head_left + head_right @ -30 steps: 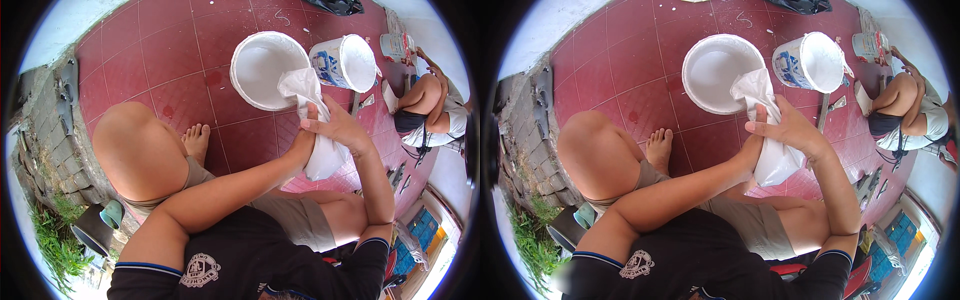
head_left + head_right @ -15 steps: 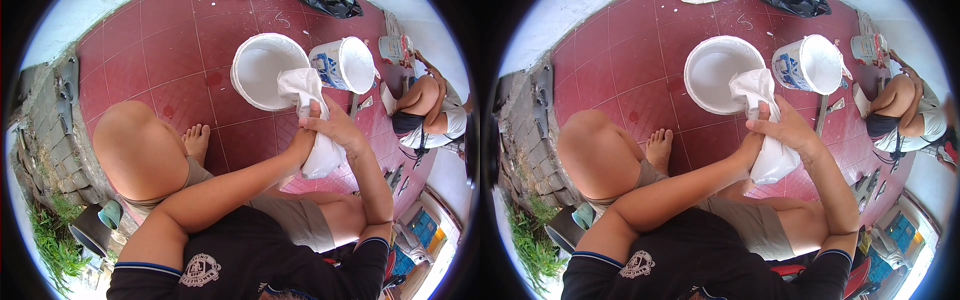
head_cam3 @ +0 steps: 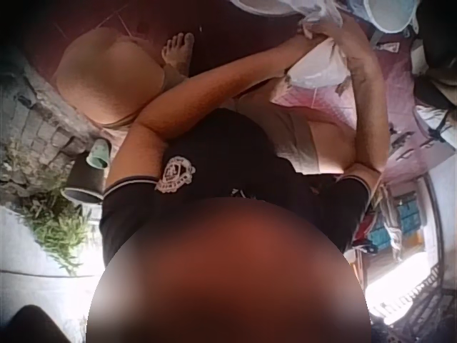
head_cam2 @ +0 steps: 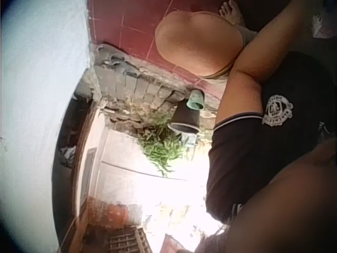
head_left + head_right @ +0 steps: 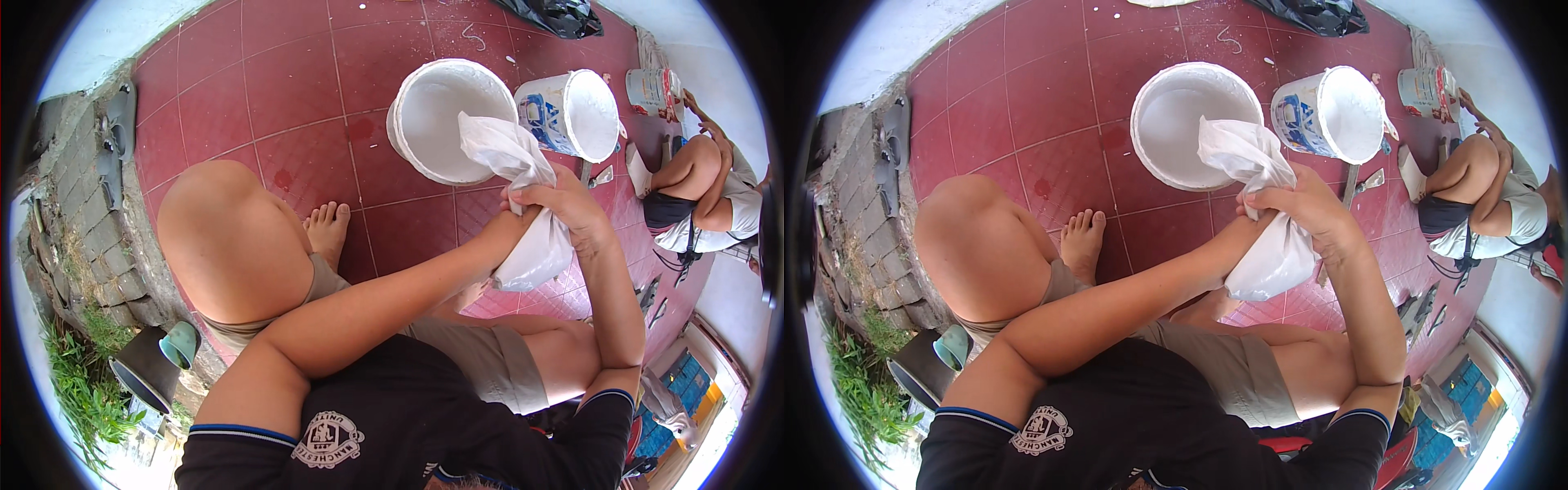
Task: The person mixes paint in a bucket using a wooden stick, adds white powder from a plastic bag, and incorporates additional green liquid from a small container.
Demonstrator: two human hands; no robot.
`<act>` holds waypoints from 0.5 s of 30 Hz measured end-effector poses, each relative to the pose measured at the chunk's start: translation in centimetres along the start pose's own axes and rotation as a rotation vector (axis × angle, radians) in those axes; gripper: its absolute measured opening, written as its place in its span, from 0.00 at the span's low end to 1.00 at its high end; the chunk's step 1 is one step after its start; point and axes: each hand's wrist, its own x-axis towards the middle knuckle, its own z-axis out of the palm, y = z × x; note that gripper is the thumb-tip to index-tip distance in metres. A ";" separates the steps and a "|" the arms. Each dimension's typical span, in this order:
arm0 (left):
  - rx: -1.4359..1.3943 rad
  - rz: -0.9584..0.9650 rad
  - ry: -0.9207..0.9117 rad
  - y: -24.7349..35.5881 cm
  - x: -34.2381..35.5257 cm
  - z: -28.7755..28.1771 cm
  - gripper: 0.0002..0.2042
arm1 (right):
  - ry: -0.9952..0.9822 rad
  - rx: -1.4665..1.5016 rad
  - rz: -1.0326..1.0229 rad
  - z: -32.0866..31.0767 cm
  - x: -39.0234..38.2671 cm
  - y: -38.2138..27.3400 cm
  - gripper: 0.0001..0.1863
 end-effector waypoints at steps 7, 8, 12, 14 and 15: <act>-0.020 -0.122 -0.063 1.7 -1.5 0.2 0.26 | -0.032 -0.121 0.053 0.0 1.2 -0.8 0.22; -0.022 -0.131 -0.064 1.9 -1.6 0.3 0.26 | -0.033 -0.122 0.053 0.2 1.2 -0.9 0.22; -0.002 -0.190 -0.072 2.3 -2.1 0.0 0.25 | -0.015 -0.182 0.024 0.3 1.8 -0.7 0.18; -0.029 -0.137 -0.065 1.7 -1.8 0.1 0.26 | -0.049 -0.210 0.011 0.2 2.1 -0.7 0.17; -0.054 -0.087 -0.053 1.6 -1.8 0.0 0.27 | -0.018 -0.205 0.019 0.4 2.2 -0.6 0.16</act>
